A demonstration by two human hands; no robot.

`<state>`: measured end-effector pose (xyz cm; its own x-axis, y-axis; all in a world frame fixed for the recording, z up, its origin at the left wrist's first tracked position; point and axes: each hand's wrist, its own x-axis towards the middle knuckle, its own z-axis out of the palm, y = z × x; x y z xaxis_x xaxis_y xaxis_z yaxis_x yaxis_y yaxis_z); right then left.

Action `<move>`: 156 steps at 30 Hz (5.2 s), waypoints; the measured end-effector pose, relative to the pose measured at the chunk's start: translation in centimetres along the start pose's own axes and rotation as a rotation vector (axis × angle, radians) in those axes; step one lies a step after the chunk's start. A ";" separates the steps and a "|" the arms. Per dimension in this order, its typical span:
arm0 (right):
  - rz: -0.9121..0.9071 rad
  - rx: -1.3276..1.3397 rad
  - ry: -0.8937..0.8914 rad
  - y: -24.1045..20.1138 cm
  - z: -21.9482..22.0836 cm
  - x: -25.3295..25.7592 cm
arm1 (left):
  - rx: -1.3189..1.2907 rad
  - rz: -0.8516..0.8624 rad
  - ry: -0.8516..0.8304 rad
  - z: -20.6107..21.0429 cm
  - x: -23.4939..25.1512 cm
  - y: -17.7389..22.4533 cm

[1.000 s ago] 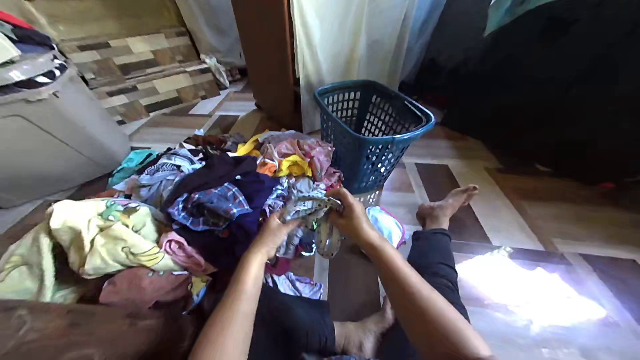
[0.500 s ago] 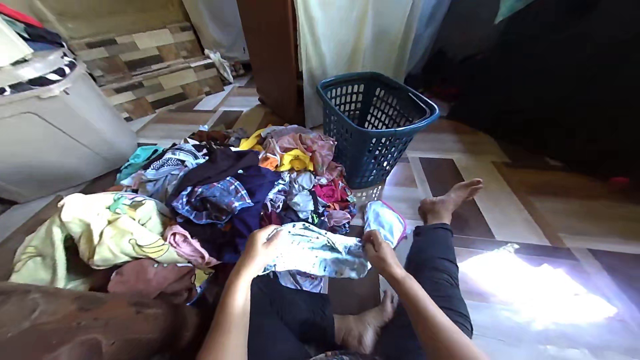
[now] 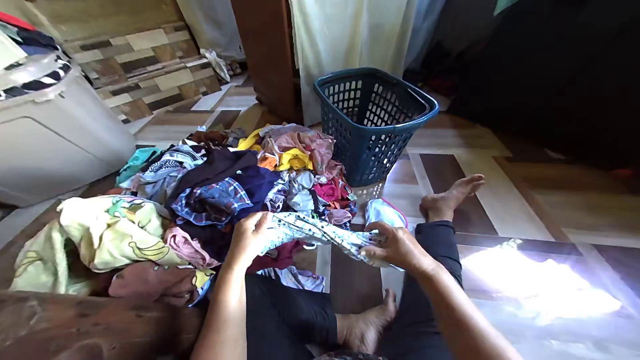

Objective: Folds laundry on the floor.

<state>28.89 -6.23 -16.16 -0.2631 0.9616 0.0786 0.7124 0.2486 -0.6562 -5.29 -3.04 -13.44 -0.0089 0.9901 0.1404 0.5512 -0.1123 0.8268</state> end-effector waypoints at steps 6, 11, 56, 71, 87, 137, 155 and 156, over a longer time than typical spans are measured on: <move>0.000 0.004 0.077 -3.1 -4.7 2.0 | -0.063 0.088 0.111 -3.5 0.6 1.5; 0.157 -0.017 0.515 -1.0 -3.6 6.0 | -0.264 -0.021 0.252 -4.4 3.4 -0.9; 0.515 0.217 -0.083 1.6 9.0 1.9 | -0.554 0.065 -0.156 6.1 1.3 10.7; 0.360 1.485 -0.253 -6.4 7.2 1.4 | -0.999 -0.253 -0.127 4.6 -0.3 12.9; 0.307 1.118 -0.291 -5.1 10.5 2.5 | -1.316 -0.344 -0.105 2.2 -1.7 12.0; 0.310 0.964 0.078 -14.4 -4.2 14.8 | -0.622 -0.106 0.370 -8.2 8.5 5.2; 0.056 0.155 -0.202 -9.3 13.8 14.6 | -0.233 -0.403 0.533 -8.2 1.3 -9.3; 0.081 0.153 -0.241 -8.9 14.6 14.1 | -0.255 -0.429 0.543 -7.6 0.7 -9.9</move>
<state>9.36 3.44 -20.15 -0.3692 0.9177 -0.1466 0.6358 0.1344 -0.7601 -17.12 -1.84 -17.40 -0.6282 0.7775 -0.0287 0.1963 0.1941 0.9612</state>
